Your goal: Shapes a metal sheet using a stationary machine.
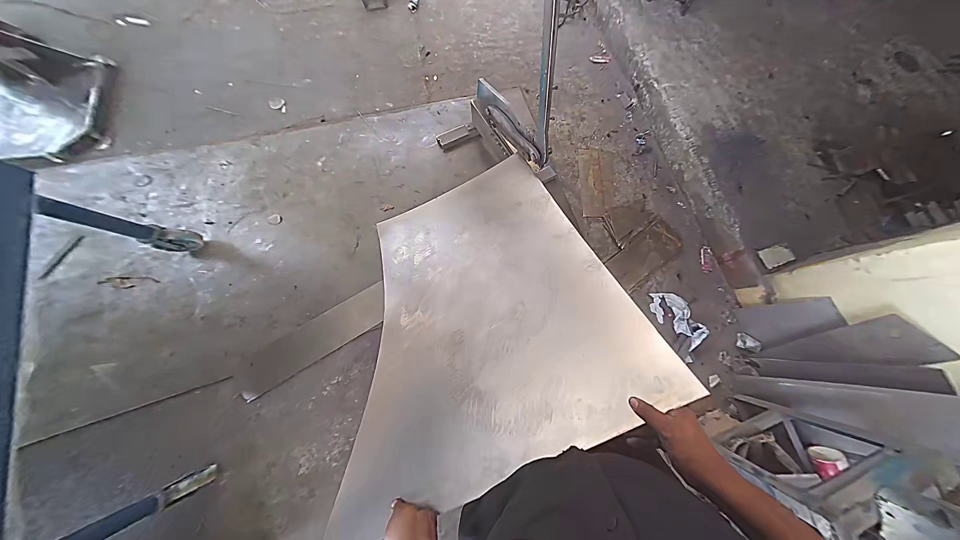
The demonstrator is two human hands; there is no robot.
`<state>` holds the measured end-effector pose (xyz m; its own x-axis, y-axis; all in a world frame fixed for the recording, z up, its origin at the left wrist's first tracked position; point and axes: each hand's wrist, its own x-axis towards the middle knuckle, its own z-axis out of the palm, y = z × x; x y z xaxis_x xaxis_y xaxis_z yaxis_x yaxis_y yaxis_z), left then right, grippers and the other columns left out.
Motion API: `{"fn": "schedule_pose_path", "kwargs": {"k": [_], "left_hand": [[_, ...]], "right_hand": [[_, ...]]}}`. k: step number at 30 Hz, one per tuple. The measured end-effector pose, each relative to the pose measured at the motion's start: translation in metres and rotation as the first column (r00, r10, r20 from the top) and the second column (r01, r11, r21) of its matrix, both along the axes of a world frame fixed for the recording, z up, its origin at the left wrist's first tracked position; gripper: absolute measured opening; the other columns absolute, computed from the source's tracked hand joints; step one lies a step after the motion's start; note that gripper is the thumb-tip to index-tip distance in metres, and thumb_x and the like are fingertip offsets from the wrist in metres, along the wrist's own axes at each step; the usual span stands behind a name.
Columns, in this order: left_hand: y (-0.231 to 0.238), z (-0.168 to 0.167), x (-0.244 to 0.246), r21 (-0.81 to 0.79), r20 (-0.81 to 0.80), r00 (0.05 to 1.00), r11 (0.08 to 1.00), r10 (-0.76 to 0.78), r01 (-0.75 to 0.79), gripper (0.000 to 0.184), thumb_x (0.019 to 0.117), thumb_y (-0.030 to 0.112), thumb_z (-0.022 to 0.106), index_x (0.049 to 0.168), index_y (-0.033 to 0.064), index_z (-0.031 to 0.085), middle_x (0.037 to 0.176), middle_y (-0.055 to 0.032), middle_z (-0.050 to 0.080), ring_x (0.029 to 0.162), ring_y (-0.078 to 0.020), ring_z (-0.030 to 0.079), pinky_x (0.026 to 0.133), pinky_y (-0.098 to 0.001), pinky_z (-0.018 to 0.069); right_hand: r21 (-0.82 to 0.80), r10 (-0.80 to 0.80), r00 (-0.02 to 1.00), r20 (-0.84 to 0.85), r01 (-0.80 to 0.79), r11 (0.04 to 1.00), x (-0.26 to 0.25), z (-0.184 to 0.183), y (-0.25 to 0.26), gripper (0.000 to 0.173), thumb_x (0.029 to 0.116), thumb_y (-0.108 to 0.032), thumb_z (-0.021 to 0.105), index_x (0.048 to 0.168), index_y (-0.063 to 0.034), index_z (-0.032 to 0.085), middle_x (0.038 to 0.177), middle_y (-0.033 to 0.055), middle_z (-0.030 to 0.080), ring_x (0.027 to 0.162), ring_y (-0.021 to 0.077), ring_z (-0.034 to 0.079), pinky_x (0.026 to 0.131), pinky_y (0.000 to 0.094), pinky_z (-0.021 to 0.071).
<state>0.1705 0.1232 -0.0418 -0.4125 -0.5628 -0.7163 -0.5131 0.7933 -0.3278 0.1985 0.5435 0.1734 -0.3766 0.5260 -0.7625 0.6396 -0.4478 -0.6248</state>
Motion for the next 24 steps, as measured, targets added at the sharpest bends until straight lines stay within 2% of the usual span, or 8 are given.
{"fn": "schedule_pose_path", "kwargs": {"k": [5,7,10,15,17,18,21,24], "left_hand": [[0.063,0.031,0.013,0.066,-0.263,0.837,0.875,0.48,-0.48,0.042,0.1075,0.03,0.045,0.121,-0.003,0.066,0.129,-0.0255,0.064,0.127,-0.0412,0.059,0.1,-0.0611,0.048],[0.086,0.038,0.019,0.356,-0.419,0.404,0.557,0.813,-0.751,0.045,0.1061,0.031,0.053,0.125,-0.0083,0.062,0.133,-0.0261,0.061,0.124,-0.038,0.059,0.099,-0.0573,0.0498],[0.103,0.032,0.033,0.755,-0.242,-0.223,0.038,0.944,-0.655,0.042,0.1021,0.016,0.06,0.138,-0.001,0.049,0.134,-0.0239,0.055,0.114,-0.0353,0.059,0.091,-0.0582,0.0535],[0.071,-0.003,0.064,0.792,0.003,-0.424,-0.26,0.906,-0.552,0.064,0.1032,0.05,0.05,0.153,0.0114,0.034,0.148,-0.0176,0.048,0.127,-0.0322,0.055,0.099,-0.0512,0.051],[0.031,-0.014,0.079,0.769,-0.146,-0.357,-0.121,0.923,-0.627,0.07,0.1046,0.056,0.043,0.156,0.0099,0.03,0.155,-0.0195,0.042,0.133,-0.0338,0.054,0.101,-0.0507,0.0519],[0.006,-0.019,0.084,0.675,-0.307,-0.185,0.076,0.934,-0.734,0.068,0.1068,0.053,0.042,0.154,0.0043,0.033,0.153,-0.0231,0.044,0.131,-0.0348,0.055,0.098,-0.0501,0.0537],[-0.06,-0.028,0.068,0.106,-0.504,0.617,0.752,0.604,-0.65,0.07,0.1018,0.046,0.058,0.148,-0.0044,0.045,0.151,-0.0311,0.044,0.14,-0.0419,0.047,0.112,-0.054,0.0435],[-0.093,-0.051,0.024,0.066,-0.4,0.846,0.932,0.353,-0.358,0.069,0.0976,0.047,0.064,0.144,-0.0026,0.052,0.153,-0.0307,0.042,0.143,-0.0473,0.04,0.114,-0.0648,0.0351]], "right_hand": [[-0.089,-0.016,1.0,-0.027,0.014,0.996,0.031,-0.015,0.082,0.024,0.1025,-0.008,0.061,0.123,0.0034,0.053,0.089,0.0236,0.075,0.069,0.0356,0.077,0.062,0.0472,0.0664],[-0.096,-0.032,0.999,-0.014,0.031,0.995,0.042,-0.022,0.112,0.025,0.1025,-0.009,0.061,0.124,0.0027,0.054,0.091,0.0228,0.075,0.071,0.0344,0.077,0.063,0.0469,0.0662],[-0.122,-0.026,1.0,0.013,0.027,0.992,0.06,-0.047,0.145,0.027,0.1037,-0.013,0.06,0.126,0.0018,0.055,0.094,0.0212,0.076,0.075,0.0318,0.077,0.065,0.0444,0.066],[-0.144,-0.022,0.997,0.069,0.031,0.989,0.058,-0.069,0.138,0.03,0.1026,-0.012,0.062,0.128,0.0027,0.054,0.094,0.0231,0.075,0.075,0.0337,0.077,0.066,0.0459,0.0661],[-0.122,0.008,0.995,0.099,0.004,0.992,0.047,-0.067,0.128,0.03,0.1032,-0.013,0.062,0.126,0.0034,0.054,0.092,0.0234,0.075,0.073,0.0339,0.077,0.065,0.0457,0.0662],[-0.11,0.021,0.994,0.109,-0.009,0.994,0.041,-0.065,0.126,0.029,0.1036,-0.014,0.061,0.126,0.0035,0.054,0.091,0.0234,0.075,0.073,0.0338,0.077,0.065,0.0454,0.0662],[-0.048,0.033,0.988,0.149,-0.026,0.999,0.031,-0.057,0.13,0.027,0.1034,-0.013,0.061,0.124,0.0036,0.055,0.09,0.0223,0.076,0.072,0.0325,0.077,0.063,0.0442,0.066],[-0.004,0.05,0.987,0.15,-0.05,0.999,0.031,-0.053,0.136,0.027,0.1028,-0.012,0.061,0.124,0.0036,0.056,0.091,0.0217,0.076,0.072,0.0319,0.077,0.064,0.0438,0.0661]]}}
